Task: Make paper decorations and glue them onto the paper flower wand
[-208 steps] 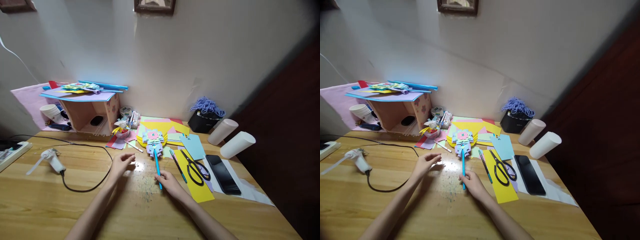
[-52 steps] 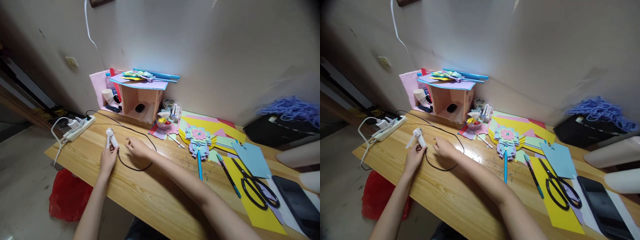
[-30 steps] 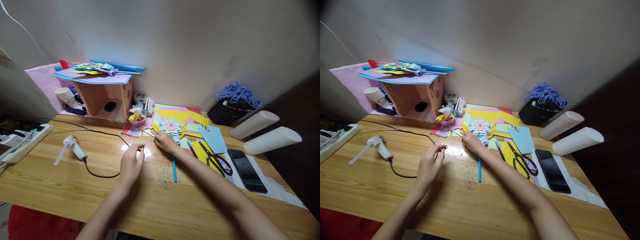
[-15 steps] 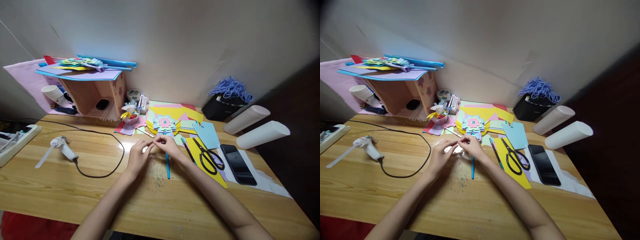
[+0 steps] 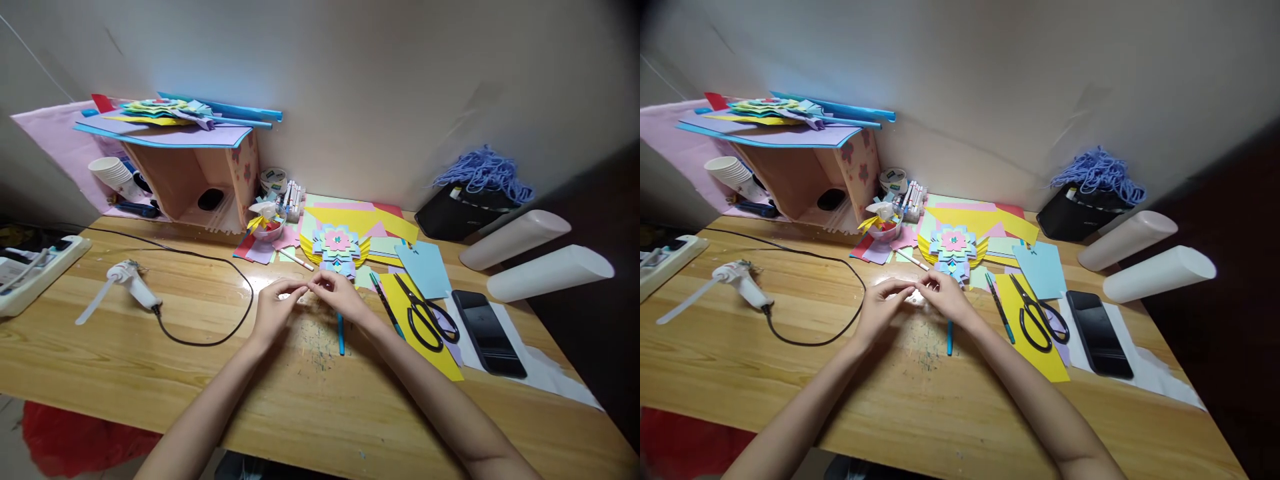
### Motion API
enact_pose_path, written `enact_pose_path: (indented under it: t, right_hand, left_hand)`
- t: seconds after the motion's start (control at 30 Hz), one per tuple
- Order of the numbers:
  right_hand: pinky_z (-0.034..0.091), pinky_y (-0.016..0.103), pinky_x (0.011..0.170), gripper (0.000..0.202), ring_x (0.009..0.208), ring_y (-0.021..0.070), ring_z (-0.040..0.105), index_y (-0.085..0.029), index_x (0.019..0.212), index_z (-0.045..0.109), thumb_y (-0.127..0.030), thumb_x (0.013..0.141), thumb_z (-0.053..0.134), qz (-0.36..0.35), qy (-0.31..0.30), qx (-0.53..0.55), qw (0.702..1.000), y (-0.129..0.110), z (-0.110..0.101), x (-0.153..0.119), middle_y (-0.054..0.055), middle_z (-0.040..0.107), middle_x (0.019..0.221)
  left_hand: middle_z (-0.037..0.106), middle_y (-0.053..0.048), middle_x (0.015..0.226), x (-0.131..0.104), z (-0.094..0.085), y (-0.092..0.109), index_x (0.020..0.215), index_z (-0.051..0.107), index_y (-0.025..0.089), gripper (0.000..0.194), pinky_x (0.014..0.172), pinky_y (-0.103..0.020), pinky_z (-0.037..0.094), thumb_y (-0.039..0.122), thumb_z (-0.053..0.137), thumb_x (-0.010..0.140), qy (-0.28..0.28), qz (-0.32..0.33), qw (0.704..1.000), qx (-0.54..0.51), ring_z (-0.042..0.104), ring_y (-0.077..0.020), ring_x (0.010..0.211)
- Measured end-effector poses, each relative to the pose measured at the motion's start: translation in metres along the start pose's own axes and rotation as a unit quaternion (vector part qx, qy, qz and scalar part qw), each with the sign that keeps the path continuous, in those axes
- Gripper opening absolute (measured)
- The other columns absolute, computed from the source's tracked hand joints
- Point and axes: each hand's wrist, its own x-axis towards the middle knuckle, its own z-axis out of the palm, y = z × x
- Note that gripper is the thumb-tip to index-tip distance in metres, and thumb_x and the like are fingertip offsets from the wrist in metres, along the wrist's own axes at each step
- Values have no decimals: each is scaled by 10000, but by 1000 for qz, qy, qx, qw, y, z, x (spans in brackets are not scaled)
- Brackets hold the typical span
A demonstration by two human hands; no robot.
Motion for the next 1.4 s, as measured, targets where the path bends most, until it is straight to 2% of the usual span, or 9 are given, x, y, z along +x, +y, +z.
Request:
enact_pose_path:
  t: [0.17,0.43,0.7,0.87,1.07,1.2,1.4]
  right_hand:
    - [411,259,640,149,680,134,511,-168,762,571,-311,791,543,8,-5,-6,1000,-2,1,-2,10,571,730]
    - [404,250,616,144,650,125,506,-176,782,570,-317,791,542,24,-9,13,1000,0,1,-2,2,562,732]
    - [404,255,621,132,667,131,511,-175,779,566,-306,780,545,18,-6,17,1000,-1,2,-3,7,570,741]
    - [387,246,592,120,633,123,488,-178,769,557,-296,773,538,22,-8,22,999,-2,2,-4,-7,537,701]
    - [401,242,601,124,651,123,499,-176,754,543,-299,774,541,21,-12,33,999,-2,5,-5,-1,550,724]
    - [415,253,628,125,678,131,521,-173,761,550,-295,788,537,19,-19,29,999,-1,7,-5,9,576,749]
    - [397,256,613,80,672,135,500,-190,836,558,-259,813,524,-20,44,-64,997,-9,-1,-8,12,568,773]
  left_hand:
    - [693,-54,797,1,-3,2,792,725,187,167,750,-287,477,331,644,763,6,12,1000,3,622,-179,781]
    - [686,-42,815,1,-4,7,806,724,200,129,748,-262,465,252,606,801,-1,24,1000,3,615,-160,794]
    - [695,-48,852,-2,-2,7,855,720,205,130,767,-282,480,270,636,779,0,37,999,8,627,-170,814]
    - [694,-47,828,-2,-2,6,806,716,196,125,762,-274,475,270,617,795,3,47,999,17,623,-164,798]
    - [672,-47,804,0,0,1,835,664,156,189,721,-258,492,325,584,813,2,-21,1000,-18,632,-153,760]
    - [666,-49,795,0,0,-1,822,638,145,206,699,-252,502,343,581,808,11,-34,999,-35,635,-153,758]
    - [647,-46,806,0,0,-1,838,635,143,178,611,-241,523,306,610,771,9,-45,998,-43,620,-147,727]
